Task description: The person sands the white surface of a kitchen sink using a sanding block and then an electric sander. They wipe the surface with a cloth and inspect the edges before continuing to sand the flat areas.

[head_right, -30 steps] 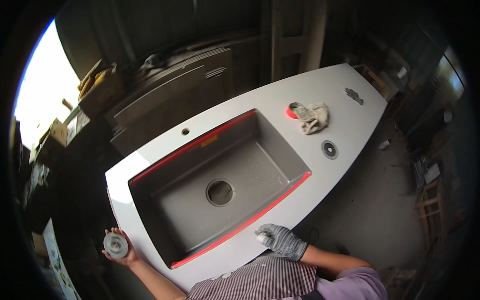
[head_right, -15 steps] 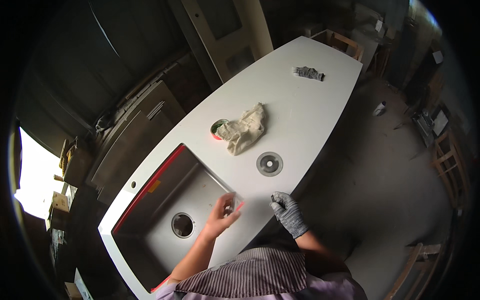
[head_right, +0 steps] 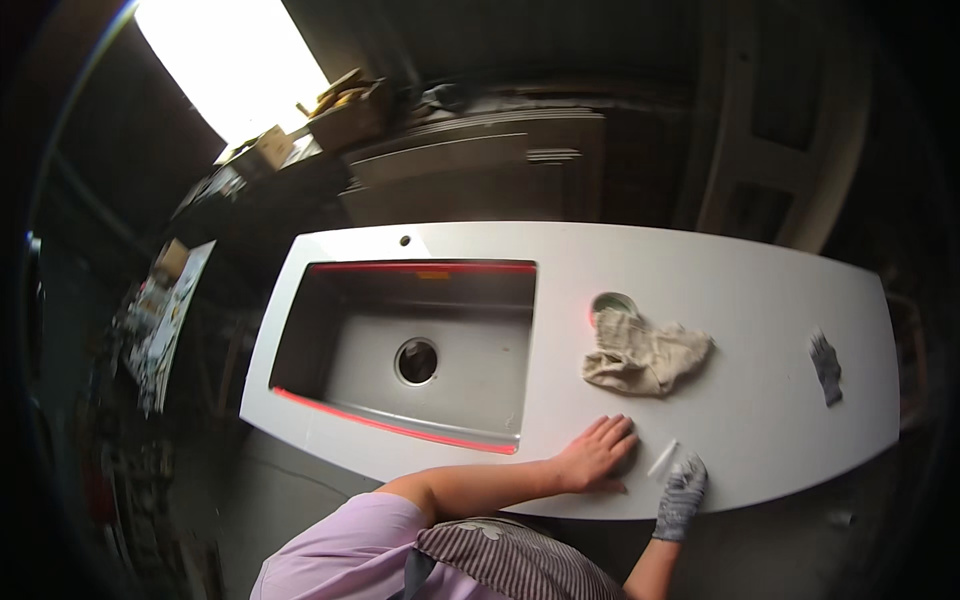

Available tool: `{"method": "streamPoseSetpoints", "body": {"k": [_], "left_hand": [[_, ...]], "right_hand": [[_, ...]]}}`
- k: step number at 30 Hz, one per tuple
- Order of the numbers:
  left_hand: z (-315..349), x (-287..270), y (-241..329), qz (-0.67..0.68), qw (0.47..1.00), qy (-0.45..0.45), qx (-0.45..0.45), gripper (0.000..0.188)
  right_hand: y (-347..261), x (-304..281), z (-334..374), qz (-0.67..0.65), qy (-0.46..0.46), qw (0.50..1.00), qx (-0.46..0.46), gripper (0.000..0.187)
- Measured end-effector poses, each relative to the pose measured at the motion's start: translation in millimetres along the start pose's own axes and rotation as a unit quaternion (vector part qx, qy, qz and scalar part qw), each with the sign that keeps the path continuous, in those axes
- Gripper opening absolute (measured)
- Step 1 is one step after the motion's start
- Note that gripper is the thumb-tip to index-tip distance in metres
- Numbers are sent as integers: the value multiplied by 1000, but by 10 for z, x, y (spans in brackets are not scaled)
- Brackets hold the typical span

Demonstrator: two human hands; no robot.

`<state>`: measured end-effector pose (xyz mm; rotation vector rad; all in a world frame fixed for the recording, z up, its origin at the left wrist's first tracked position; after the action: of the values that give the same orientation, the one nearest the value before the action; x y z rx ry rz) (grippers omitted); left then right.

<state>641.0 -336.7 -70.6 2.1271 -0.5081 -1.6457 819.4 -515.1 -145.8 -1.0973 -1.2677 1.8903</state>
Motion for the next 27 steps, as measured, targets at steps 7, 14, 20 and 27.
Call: {"method": "streamPoseSetpoints", "body": {"k": [7, 14, 20, 27], "left_hand": [[661, -867, 108, 115, 979, 124, -118, 36], [2470, -1217, 307, 100, 907, 313, -263, 30], [4659, -633, 688, 173, 763, 342, -521, 33], [5799, 283, 1298, 448, 506, 563, -476, 31]], "right_hand": [[-653, 248, -7, -13, -138, 990, -21, 31], [-888, 1605, 415, 106, -461, 881, -1, 20], [-1364, 2788, 2192, 168, -634, 741, -146, 20], [-1830, 3793, 3933, 297, -760, 528, -235, 30]]}}
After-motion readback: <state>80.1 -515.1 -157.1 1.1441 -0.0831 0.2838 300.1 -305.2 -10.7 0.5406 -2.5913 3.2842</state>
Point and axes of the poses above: each hand's wrist, its own z-axis away from the middle knuckle, its own x-axis out of the palm, y = z × x, the point moved 4 cm from there along -z, towards the middle knuckle, and after that the axes turned 12 degrees about x, right-handed, at the moved point
